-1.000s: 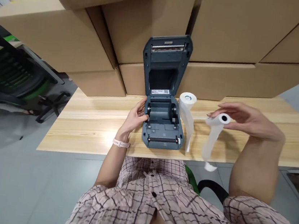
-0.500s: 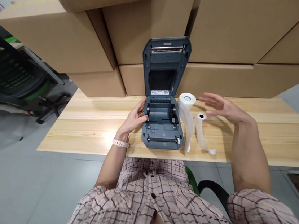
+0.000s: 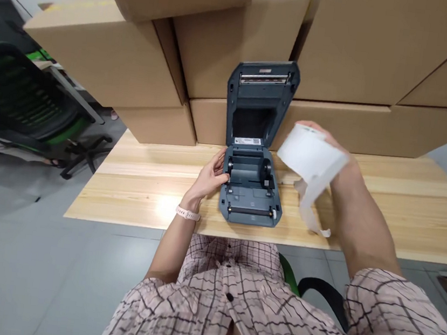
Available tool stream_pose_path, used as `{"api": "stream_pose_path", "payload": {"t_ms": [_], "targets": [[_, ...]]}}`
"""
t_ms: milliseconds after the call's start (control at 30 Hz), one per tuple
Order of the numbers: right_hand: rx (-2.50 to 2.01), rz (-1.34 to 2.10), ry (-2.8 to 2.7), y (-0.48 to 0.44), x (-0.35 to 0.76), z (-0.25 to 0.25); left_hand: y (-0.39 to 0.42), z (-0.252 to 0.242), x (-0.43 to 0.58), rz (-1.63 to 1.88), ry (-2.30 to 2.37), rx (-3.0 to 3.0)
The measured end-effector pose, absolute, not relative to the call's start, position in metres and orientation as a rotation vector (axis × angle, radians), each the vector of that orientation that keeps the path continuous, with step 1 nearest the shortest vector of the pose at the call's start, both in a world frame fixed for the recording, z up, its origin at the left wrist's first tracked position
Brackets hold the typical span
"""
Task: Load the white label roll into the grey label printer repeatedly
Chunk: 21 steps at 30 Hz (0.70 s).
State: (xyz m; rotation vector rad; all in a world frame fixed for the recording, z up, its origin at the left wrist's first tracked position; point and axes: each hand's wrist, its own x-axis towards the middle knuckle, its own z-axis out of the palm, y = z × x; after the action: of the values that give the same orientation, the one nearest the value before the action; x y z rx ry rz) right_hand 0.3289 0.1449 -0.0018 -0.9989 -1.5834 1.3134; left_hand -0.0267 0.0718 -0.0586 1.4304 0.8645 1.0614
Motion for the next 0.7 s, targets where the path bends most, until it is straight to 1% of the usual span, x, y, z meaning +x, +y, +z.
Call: {"api": "stream_pose_path", "payload": {"t_ms": [67,133,167,267,300,367,500,700], "targets": [[-0.844,1.37,-1.613,0.133,0.317,0.022,0.072,-0.06,-0.027,1.068,0.852,1.437],[-0.738,1.383,-1.815,0.124,0.294,0.045,0.073,-0.061,-0.027,1.068,0.845,1.446],[-0.737,1.323,-1.986,0.122,0.279,0.055,0.073,-0.062,-0.028,1.065,0.844,1.45],[-0.859,0.987,-2.494,0.123,0.234,0.067,0.074,-0.065,-0.029,1.058,0.849,1.46],[-0.902,0.902,-2.606,0.124,0.223,0.066,0.075,-0.066,-0.029,1.056,0.848,1.467],[-0.943,0.837,-2.732,0.127,0.206,0.059,0.076,-0.068,-0.029,1.055,0.841,1.482],[-0.958,0.821,-2.839,0.133,0.194,0.038,0.077,-0.07,-0.029,1.063,0.823,1.486],[-1.106,0.821,-2.901,0.136,0.187,0.017,0.075,-0.069,-0.025,1.089,0.831,1.455]]}}
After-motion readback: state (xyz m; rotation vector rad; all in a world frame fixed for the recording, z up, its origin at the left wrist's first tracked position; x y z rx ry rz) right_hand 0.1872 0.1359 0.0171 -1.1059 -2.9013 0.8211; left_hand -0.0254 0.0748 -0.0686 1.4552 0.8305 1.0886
